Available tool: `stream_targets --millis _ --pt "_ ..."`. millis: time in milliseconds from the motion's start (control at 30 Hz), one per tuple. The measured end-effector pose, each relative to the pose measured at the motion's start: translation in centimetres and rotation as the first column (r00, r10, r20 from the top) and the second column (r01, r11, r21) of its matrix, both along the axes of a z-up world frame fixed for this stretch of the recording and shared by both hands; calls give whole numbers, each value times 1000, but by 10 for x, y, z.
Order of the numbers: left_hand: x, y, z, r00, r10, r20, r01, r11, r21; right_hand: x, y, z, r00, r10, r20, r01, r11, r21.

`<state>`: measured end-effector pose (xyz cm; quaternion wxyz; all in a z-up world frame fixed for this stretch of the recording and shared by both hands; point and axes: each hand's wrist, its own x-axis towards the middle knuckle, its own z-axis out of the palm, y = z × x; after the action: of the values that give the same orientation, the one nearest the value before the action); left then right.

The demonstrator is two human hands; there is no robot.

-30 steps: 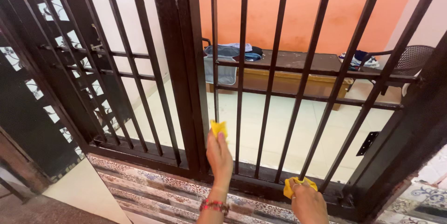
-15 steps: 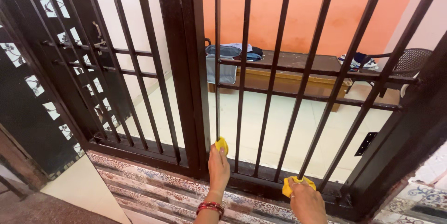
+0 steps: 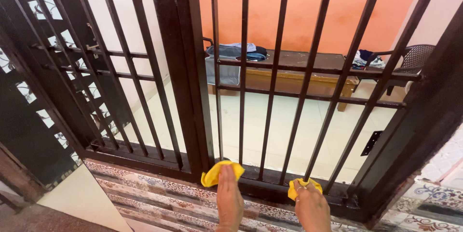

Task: The person cleans a metal security door frame using yellow cloths, wiping the vertical bars and the bottom track by hand.

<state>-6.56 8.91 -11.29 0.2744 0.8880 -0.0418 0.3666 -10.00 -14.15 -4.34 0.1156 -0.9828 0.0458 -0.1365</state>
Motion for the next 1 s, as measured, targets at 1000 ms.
stream_targets --millis 1000 --pt "71 41 36 851 -123 -510 347 861 372 56 179 -79 932 345 110 -360 912 197"
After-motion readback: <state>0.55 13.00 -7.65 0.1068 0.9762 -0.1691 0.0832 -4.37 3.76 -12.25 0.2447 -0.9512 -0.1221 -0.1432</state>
